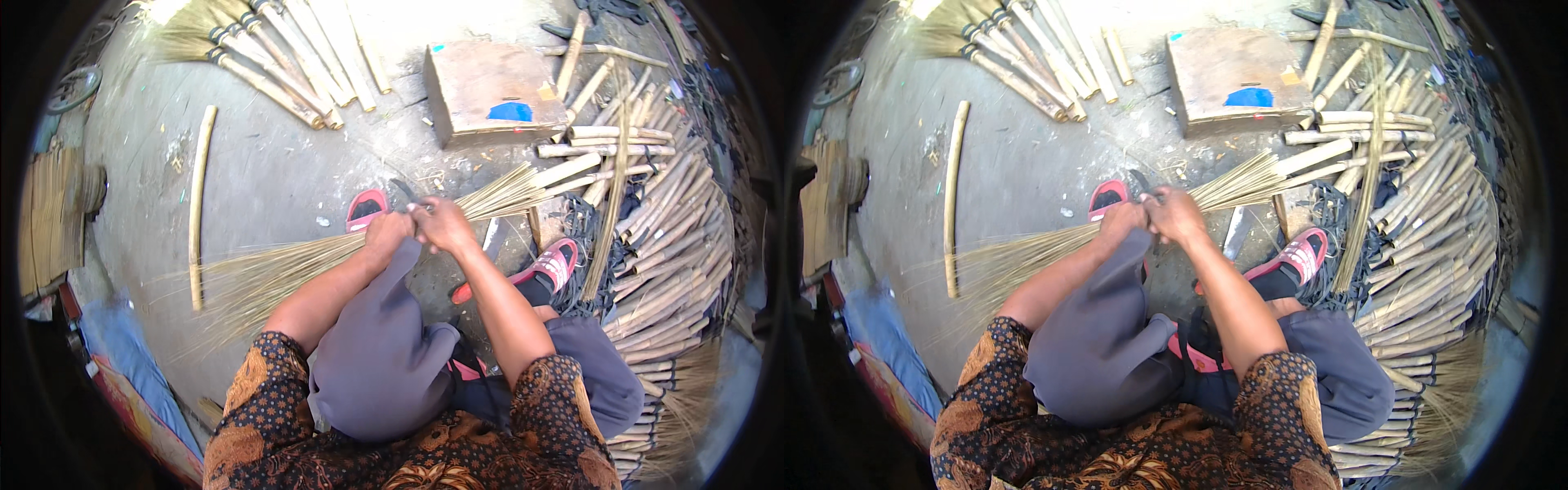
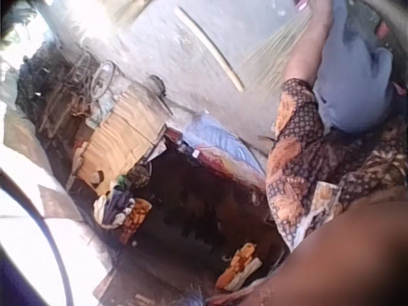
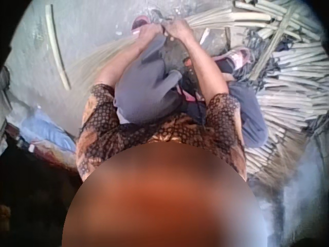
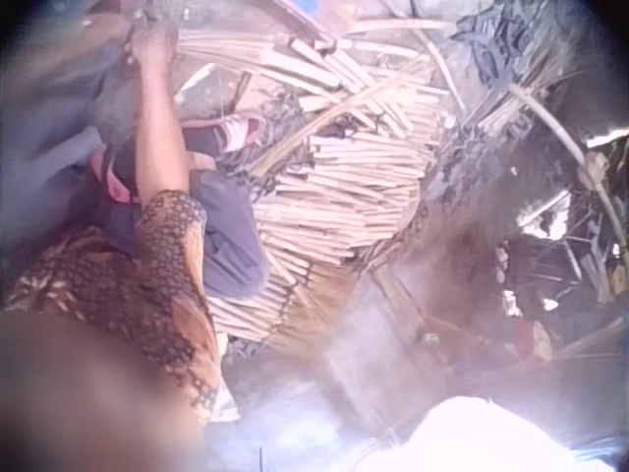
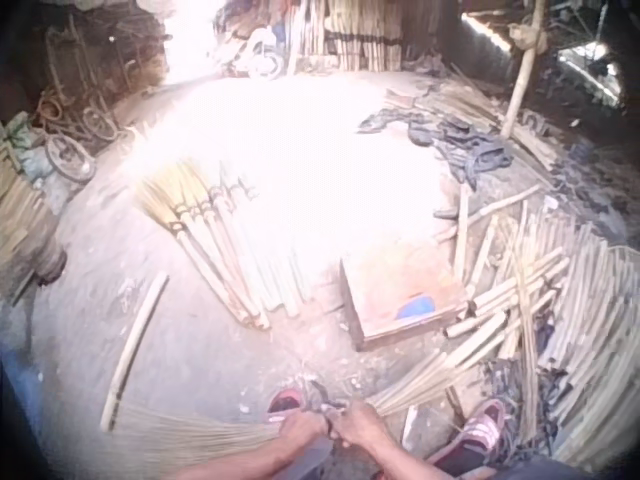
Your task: The person assembles a broom by bundling straw, inserting a bamboo handle, and securing it with a knife and black straps. They repeat the process for multiple brooms, placing finished units aside.
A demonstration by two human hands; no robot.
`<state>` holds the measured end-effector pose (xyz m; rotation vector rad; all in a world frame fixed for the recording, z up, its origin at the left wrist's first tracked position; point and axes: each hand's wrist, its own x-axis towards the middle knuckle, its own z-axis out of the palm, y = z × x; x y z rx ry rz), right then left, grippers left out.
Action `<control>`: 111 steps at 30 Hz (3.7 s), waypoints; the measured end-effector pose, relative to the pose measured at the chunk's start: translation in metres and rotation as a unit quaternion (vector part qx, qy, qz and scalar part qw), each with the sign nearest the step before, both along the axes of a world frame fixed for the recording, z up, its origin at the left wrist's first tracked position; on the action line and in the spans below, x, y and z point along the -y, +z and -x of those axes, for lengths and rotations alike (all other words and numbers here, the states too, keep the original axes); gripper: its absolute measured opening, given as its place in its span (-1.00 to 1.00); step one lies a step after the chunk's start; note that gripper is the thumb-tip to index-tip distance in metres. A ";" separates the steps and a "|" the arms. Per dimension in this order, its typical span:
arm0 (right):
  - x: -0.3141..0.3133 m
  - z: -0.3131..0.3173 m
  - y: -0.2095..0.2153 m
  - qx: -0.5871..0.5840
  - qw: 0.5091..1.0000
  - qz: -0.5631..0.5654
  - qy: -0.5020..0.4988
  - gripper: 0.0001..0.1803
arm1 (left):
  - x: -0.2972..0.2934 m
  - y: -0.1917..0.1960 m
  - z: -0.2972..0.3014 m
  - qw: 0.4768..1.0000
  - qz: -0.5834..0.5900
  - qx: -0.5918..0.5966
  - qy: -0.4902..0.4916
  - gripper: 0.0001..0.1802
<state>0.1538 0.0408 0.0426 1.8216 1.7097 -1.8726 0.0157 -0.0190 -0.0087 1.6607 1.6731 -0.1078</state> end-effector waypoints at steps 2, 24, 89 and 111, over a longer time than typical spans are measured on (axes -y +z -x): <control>0.000 0.006 -0.008 -0.050 0.998 0.033 -0.034 -0.54 | 0.003 -0.003 -0.001 0.997 0.027 0.051 0.043 -0.80; 0.116 -0.085 0.008 -0.202 0.935 0.263 -0.126 -0.74 | -0.010 -0.035 0.010 0.977 0.139 0.162 -0.024 -0.21; 0.079 -0.066 -0.066 0.078 0.940 -0.328 -0.045 -0.78 | -0.004 -0.062 0.001 0.960 0.098 0.242 0.102 -0.13; -0.012 -0.137 -0.052 0.118 0.911 -0.382 -0.103 -0.76 | -0.005 -0.004 0.008 0.984 0.133 0.098 0.072 -0.11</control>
